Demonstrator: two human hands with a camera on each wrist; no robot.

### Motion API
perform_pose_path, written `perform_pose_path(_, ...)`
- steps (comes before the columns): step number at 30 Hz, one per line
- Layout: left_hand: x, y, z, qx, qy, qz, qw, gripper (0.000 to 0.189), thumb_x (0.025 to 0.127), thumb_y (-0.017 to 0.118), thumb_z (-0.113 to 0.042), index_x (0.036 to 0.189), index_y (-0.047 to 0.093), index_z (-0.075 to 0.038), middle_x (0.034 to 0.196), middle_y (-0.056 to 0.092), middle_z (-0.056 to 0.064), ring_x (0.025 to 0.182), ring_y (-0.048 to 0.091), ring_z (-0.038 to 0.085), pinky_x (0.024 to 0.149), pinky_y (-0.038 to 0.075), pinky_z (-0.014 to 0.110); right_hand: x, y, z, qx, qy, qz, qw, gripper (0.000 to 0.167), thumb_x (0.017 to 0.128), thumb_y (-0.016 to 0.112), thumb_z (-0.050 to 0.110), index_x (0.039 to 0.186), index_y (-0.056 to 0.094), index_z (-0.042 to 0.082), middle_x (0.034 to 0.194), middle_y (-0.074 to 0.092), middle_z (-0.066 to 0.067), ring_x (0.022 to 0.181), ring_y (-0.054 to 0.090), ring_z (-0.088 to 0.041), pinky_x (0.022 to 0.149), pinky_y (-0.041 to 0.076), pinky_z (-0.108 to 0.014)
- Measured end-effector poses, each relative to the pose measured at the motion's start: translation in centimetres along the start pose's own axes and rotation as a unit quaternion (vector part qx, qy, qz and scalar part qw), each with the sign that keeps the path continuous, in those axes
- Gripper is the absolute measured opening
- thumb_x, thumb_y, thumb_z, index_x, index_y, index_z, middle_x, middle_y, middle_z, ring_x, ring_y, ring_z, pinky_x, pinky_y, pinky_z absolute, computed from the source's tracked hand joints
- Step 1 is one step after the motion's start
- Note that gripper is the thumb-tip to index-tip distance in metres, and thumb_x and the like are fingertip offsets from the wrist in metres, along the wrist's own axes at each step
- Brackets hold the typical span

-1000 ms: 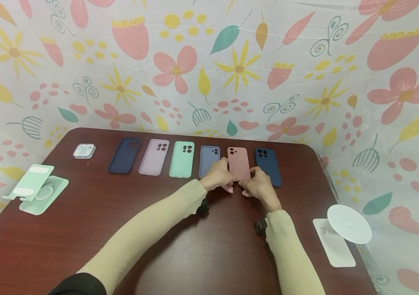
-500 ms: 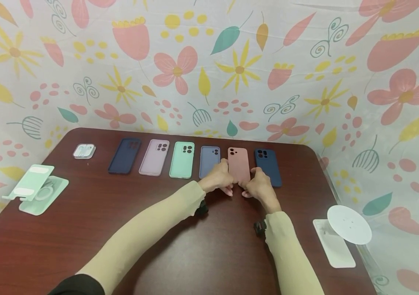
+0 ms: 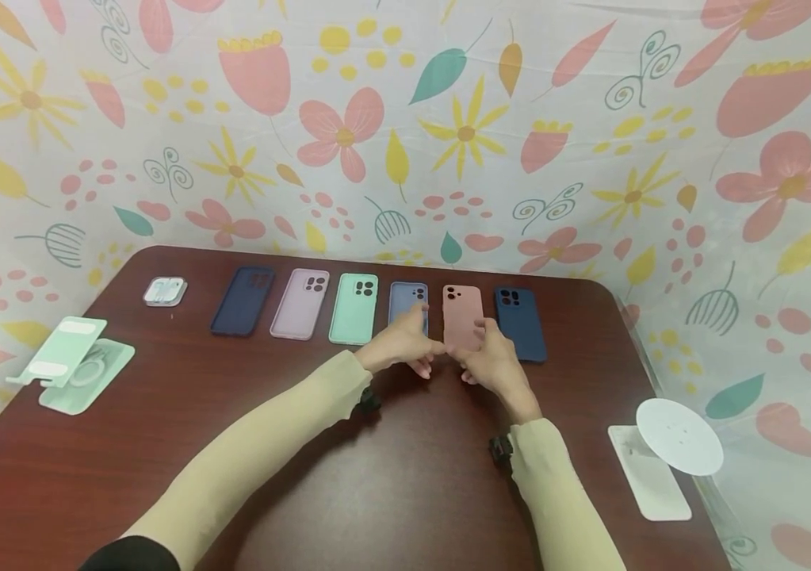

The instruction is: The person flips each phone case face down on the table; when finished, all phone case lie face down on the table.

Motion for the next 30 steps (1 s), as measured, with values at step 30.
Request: perform_pose_path(30,-0.3,-6.3,3.6,0.065,-0.037,-0.008,0.9972,0.107,0.094,0.081,-0.003,0.173,0.010,0.003,0.078,0.070,0.012,0.048,0.071,0.014,0.066,0.068,0.027,2.6,5.7,3.7,-0.019,-0.007,0.066,0.9976,0.090,0.102,0.077,0.021,0.168,0.022,-0.005,0.076,0.073,-0.009,0.051,0.068,-0.011,0.056,0.063,-0.028)
Point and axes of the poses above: each hand's wrist, its own x-axis towards the middle knuckle, its own y-axis out of the palm, z = x × y, the point moved 7 cm from there along x, towards the middle knuckle
